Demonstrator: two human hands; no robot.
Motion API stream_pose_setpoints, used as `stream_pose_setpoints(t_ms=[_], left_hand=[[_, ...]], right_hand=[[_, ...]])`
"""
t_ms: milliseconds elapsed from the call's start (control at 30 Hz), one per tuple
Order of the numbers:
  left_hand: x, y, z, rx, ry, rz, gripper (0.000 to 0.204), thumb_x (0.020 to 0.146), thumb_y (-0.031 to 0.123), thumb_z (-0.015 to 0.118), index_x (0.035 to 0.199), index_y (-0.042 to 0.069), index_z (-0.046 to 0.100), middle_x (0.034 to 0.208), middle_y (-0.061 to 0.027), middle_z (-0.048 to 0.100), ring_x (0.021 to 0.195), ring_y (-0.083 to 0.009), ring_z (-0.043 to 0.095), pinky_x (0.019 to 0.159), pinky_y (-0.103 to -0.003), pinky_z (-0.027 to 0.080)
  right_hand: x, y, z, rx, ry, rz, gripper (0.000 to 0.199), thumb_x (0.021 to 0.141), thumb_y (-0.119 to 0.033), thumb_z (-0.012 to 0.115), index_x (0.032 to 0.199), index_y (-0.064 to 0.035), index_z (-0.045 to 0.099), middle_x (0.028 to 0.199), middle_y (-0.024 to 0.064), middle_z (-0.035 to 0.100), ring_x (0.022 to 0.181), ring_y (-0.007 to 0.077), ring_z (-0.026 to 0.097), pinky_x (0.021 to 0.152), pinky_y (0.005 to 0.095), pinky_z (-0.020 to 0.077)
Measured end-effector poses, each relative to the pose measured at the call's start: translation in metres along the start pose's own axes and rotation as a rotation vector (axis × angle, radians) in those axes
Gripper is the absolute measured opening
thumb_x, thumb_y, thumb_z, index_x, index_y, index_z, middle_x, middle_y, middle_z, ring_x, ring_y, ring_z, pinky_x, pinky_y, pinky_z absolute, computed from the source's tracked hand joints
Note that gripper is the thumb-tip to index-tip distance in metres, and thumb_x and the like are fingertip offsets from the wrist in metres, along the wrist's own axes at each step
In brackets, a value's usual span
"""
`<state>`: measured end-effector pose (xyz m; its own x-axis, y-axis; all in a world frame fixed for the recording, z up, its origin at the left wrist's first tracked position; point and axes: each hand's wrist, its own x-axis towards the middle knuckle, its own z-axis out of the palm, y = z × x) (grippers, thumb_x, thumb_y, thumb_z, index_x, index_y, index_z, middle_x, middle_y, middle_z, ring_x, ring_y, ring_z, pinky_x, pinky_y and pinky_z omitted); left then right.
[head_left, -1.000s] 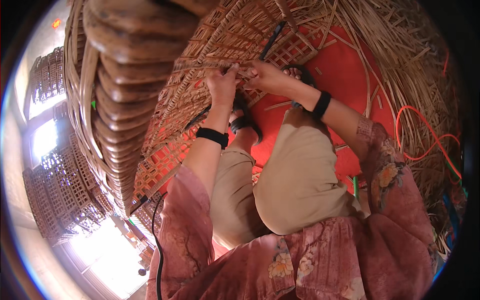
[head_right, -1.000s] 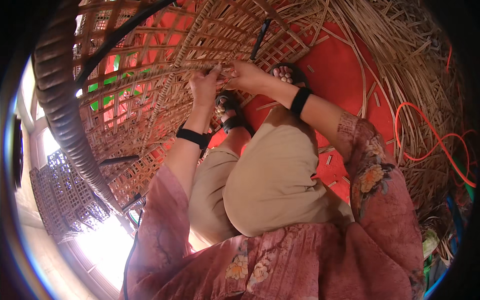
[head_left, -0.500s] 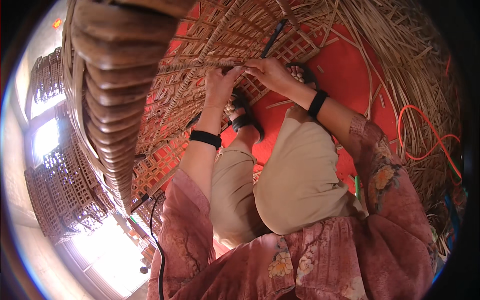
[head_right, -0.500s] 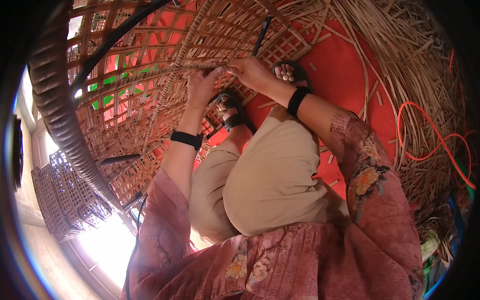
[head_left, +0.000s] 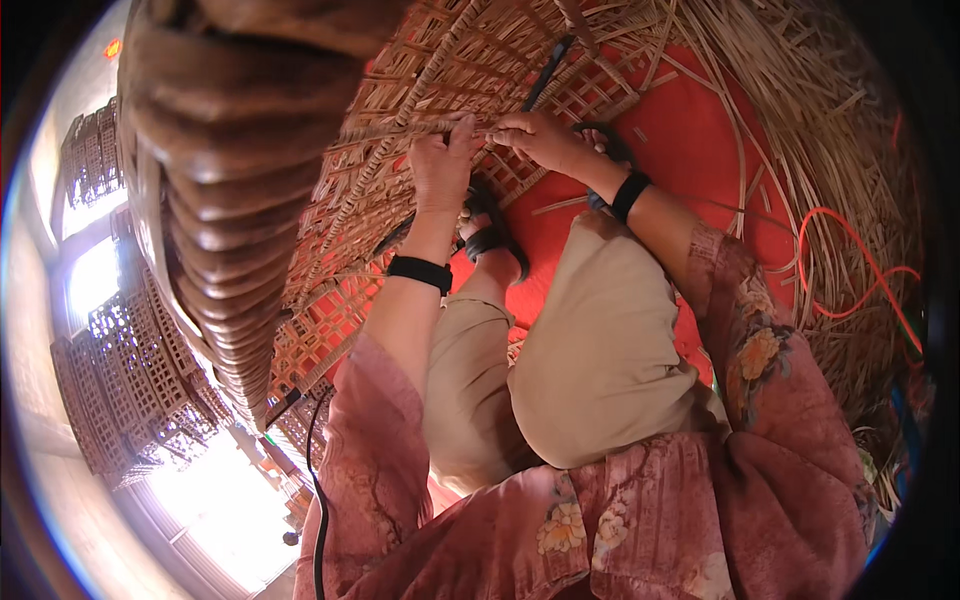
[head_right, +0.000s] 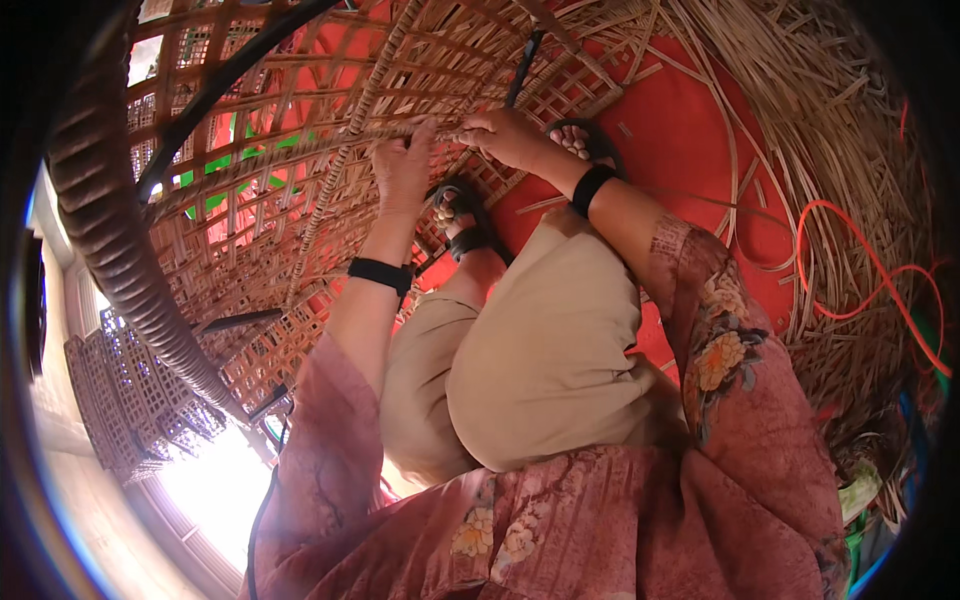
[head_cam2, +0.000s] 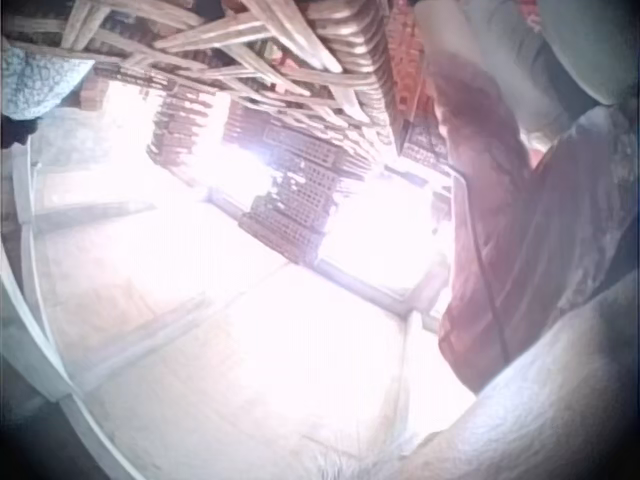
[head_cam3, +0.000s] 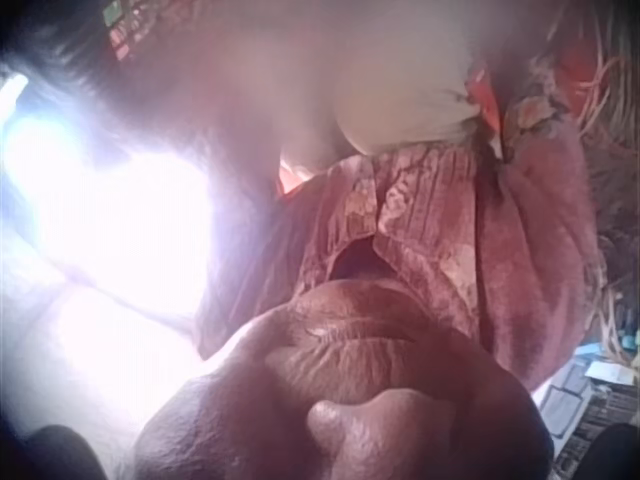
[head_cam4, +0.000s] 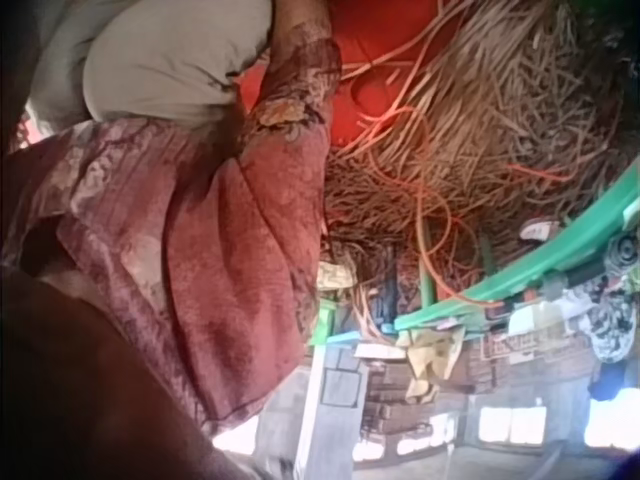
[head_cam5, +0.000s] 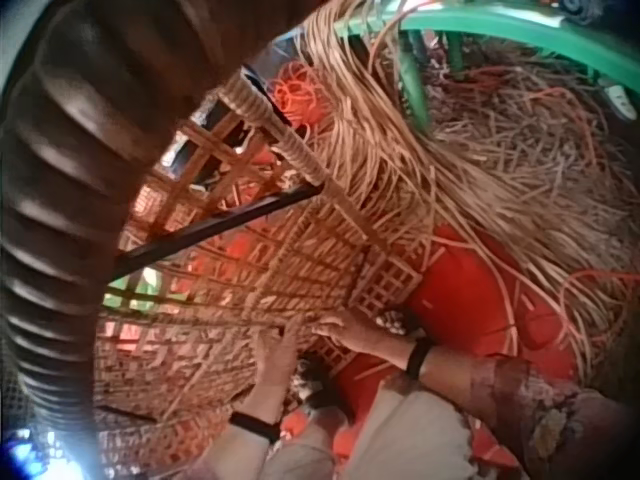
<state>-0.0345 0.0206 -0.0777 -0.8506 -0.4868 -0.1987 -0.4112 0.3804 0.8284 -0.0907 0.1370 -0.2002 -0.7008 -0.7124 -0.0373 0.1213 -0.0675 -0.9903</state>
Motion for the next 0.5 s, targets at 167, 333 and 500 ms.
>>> stream_pose_setpoints(t_ms=[167,333,500], left_hand=[[0.01,-0.015,-0.009,0.008,-0.09,0.156,0.02,0.082,0.012,0.064,0.095,-0.003,0.066,0.079,-0.0013,0.065,0.071,-0.0076,0.059,0.066,-0.023,0.049],[0.014,-0.023,-0.012,0.14,-0.081,0.172,0.019,0.077,0.014,0.066,0.089,-0.001,0.067,0.062,-0.0051,0.06,0.059,-0.0079,0.052,0.058,-0.028,0.045],[0.018,-0.029,-0.014,0.35,-0.075,0.1,0.017,0.078,0.013,0.064,0.092,0.004,0.067,0.066,-0.0052,0.057,0.061,-0.0088,0.051,0.06,-0.026,0.043]], right_hand=[[0.013,-0.009,-0.021,-0.057,-0.063,-0.001,0.024,0.089,-0.023,0.059,0.101,-0.0029,0.063,0.061,0.0012,0.056,0.056,0.0079,0.052,0.051,0.0257,0.0406],[0.032,-0.028,-0.035,-0.194,-0.082,-0.075,0.024,0.086,-0.022,0.06,0.098,-0.0018,0.064,0.067,0.0059,0.061,0.061,0.0113,0.056,0.057,0.0286,0.0451],[0.047,-0.022,-0.025,-0.355,0.117,-0.27,0.03,0.082,-0.034,0.06,0.092,-0.0057,0.067,0.076,0.016,0.064,0.071,0.0291,0.063,0.066,0.0386,0.0495]])
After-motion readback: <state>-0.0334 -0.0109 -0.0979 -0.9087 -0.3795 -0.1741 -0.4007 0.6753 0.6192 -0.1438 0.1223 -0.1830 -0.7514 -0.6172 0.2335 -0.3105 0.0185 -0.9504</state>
